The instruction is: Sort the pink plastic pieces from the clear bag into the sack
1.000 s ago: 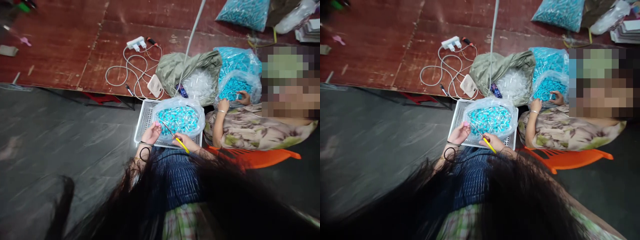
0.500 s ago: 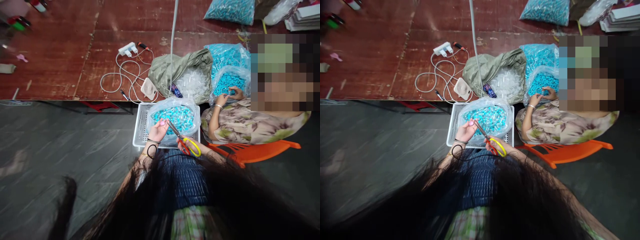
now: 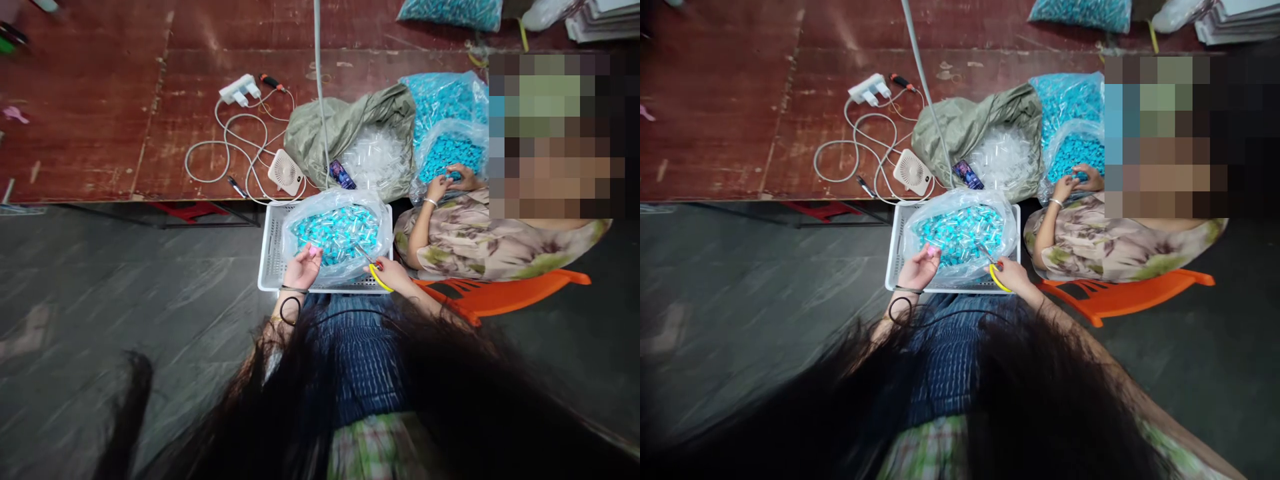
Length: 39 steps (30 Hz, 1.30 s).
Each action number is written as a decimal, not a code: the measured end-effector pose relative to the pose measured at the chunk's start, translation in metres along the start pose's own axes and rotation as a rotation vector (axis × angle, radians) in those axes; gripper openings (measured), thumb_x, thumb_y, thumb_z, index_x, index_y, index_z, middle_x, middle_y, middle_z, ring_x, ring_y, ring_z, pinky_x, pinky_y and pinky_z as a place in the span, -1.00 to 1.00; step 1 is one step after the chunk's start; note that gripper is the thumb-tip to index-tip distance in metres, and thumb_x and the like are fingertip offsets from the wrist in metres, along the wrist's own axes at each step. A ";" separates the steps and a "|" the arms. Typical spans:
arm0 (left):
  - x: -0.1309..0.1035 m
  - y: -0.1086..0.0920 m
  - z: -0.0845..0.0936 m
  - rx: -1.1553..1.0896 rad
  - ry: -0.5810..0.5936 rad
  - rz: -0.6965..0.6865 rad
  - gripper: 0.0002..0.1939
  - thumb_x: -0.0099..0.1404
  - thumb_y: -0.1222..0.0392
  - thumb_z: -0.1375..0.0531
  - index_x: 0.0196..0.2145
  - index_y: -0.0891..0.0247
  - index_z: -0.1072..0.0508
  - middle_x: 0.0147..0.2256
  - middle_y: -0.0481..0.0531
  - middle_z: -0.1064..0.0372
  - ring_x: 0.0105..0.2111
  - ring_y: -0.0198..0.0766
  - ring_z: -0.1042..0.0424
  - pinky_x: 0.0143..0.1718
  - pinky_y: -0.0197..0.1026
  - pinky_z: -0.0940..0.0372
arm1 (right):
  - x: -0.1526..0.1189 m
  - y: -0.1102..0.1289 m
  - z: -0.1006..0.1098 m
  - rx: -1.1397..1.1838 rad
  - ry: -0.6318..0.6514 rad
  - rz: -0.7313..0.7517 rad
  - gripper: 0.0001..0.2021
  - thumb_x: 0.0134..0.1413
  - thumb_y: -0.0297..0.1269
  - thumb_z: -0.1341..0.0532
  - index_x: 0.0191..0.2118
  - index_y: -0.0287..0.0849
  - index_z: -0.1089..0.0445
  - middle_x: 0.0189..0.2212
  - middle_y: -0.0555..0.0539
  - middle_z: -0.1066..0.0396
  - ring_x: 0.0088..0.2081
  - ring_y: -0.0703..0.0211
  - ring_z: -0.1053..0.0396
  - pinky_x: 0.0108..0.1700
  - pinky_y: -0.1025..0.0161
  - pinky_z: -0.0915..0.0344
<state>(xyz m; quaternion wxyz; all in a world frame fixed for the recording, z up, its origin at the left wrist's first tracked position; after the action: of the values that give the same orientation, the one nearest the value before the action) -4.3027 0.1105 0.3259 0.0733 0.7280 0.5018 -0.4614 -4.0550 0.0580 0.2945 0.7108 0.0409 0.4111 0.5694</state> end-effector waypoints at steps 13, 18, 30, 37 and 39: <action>-0.001 0.017 0.004 0.004 0.097 0.036 -0.73 0.24 0.58 -0.02 -0.29 0.35 -0.44 -0.34 0.08 -0.46 -0.27 -0.30 -0.50 -0.19 -0.26 -0.43 | -0.049 0.027 -0.005 0.751 0.495 0.240 -0.49 0.11 0.21 -0.09 -0.12 -0.19 -0.25 -0.52 0.09 -0.25 -0.61 0.37 -0.19 -0.61 0.41 -0.16; -0.005 0.025 -0.016 -0.012 0.158 0.027 -0.80 0.37 0.37 -0.03 -0.32 0.37 -0.44 -0.31 0.13 -0.46 -0.17 -0.25 -0.50 -0.09 -0.24 -0.40 | -0.064 0.048 -0.008 0.895 0.694 0.335 -0.50 0.18 0.19 -0.03 -0.11 -0.22 -0.25 -0.60 0.11 -0.24 -0.68 0.37 -0.19 -0.67 0.43 -0.13; -0.012 0.033 -0.037 0.025 0.278 0.082 -0.74 0.40 0.35 0.03 -0.30 0.34 -0.45 -0.31 0.13 -0.44 -0.07 -0.21 -0.45 -0.04 -0.20 -0.37 | -0.057 0.050 -0.006 1.078 0.806 0.218 -0.40 0.14 0.29 0.03 -0.15 -0.25 -0.26 -0.58 0.07 -0.24 -0.66 0.38 -0.13 -0.67 0.41 -0.17; -0.015 0.029 -0.038 0.127 0.270 -0.007 -0.81 0.34 0.41 -0.04 -0.34 0.34 -0.44 -0.22 0.13 -0.47 -0.05 -0.23 -0.45 0.07 -0.15 -0.31 | -0.052 0.050 -0.009 1.125 0.854 0.139 -0.37 0.13 0.32 0.06 -0.15 -0.24 -0.28 -0.57 0.06 -0.23 -0.64 0.37 -0.13 -0.65 0.41 -0.17; -0.016 0.028 -0.038 0.131 0.290 0.001 -0.81 0.32 0.44 -0.04 -0.35 0.34 -0.42 -0.19 0.14 -0.47 -0.04 -0.22 -0.45 0.08 -0.14 -0.29 | -0.051 0.050 -0.010 1.134 0.876 0.125 -0.37 0.14 0.32 0.07 -0.15 -0.23 -0.29 -0.57 0.06 -0.22 -0.64 0.37 -0.12 -0.65 0.41 -0.16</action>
<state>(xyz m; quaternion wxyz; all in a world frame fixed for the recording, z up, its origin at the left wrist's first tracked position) -4.2587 0.1074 0.3493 -0.0474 0.7904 0.4755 -0.3833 -4.1006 0.0284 0.3421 0.3162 0.1950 0.8877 0.2720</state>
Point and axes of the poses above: each hand's wrist, its own x-axis towards the middle knuckle, its own z-axis out of the back of the hand, y = z × x, the point moved 5 cm from there along x, towards the middle knuckle
